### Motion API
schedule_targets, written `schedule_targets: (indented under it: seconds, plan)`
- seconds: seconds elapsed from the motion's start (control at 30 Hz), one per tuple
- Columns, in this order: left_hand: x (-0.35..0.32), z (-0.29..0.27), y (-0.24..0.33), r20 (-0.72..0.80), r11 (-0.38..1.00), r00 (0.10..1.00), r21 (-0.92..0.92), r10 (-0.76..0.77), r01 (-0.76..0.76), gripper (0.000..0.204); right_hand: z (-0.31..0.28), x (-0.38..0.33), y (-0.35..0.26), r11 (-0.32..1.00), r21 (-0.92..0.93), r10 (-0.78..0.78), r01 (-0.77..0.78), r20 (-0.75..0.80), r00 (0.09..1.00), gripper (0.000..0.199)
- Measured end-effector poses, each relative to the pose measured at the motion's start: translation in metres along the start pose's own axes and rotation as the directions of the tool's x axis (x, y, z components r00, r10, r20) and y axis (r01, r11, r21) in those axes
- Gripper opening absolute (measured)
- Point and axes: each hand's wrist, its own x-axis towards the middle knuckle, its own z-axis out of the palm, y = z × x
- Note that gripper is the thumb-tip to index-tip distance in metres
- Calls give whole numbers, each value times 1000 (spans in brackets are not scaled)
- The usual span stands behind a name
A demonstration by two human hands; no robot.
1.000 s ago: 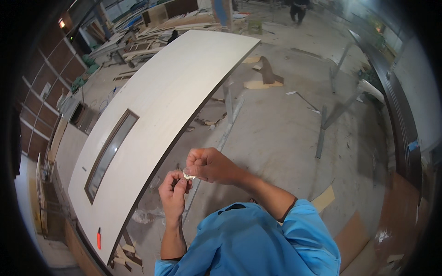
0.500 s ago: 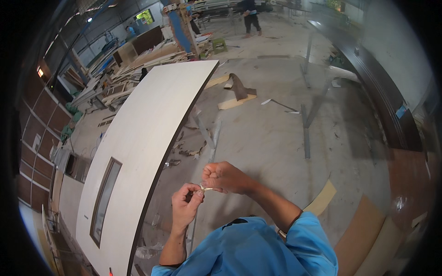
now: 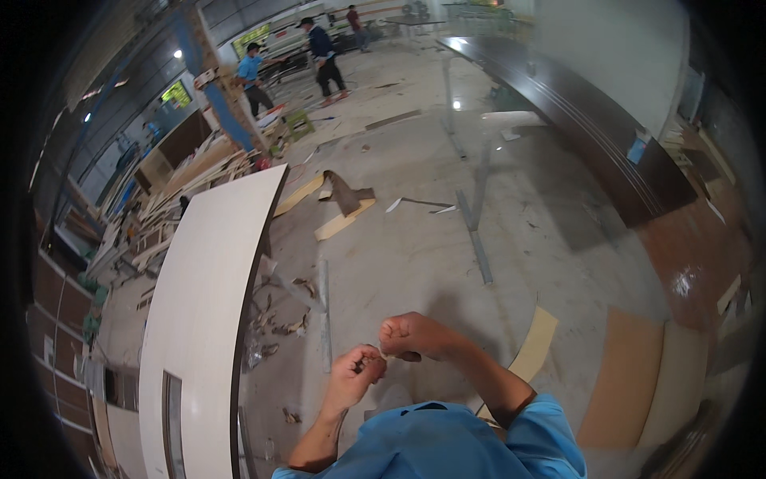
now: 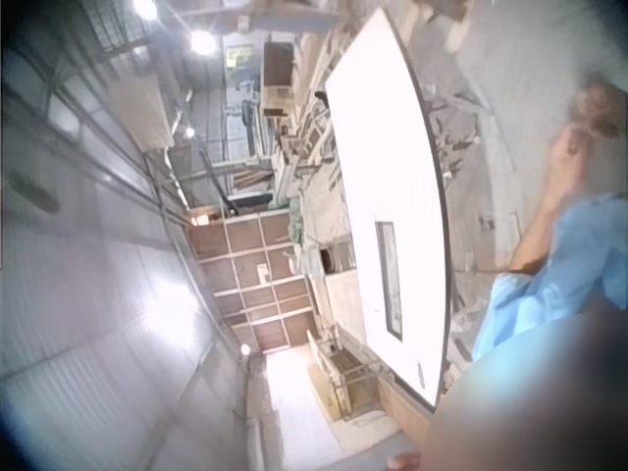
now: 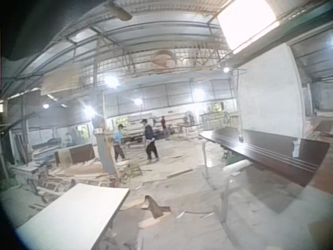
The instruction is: The person walks to a dark wood table and applies small rectangular labels to its edge. They peel the backing from each label and press it onto the table surface, repeating the process for multiple labels.
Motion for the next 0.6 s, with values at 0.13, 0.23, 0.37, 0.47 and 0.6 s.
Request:
schedule_targets:
  seconds: [0.13,0.23,0.37,0.47,0.6]
  plan:
    - [59,35,-9,216,995,974,-45,-76,87,12,-48,-29,7,977,213,37,-9,-125,992,17]
    - [112,61,-18,392,991,920,-113,-19,69,14,-94,-49,5,945,323,6,60,-200,980,17]
    - [194,105,-30,488,992,870,-56,-73,114,17,-163,-68,-20,964,260,39,60,-359,932,15]
    - [253,144,-33,392,995,920,-91,-11,50,20,-214,-77,-60,996,70,-4,50,-545,838,13]
    - [322,191,-29,296,996,952,-65,83,-67,19,-270,-91,-110,921,-349,-137,-174,-707,694,12]
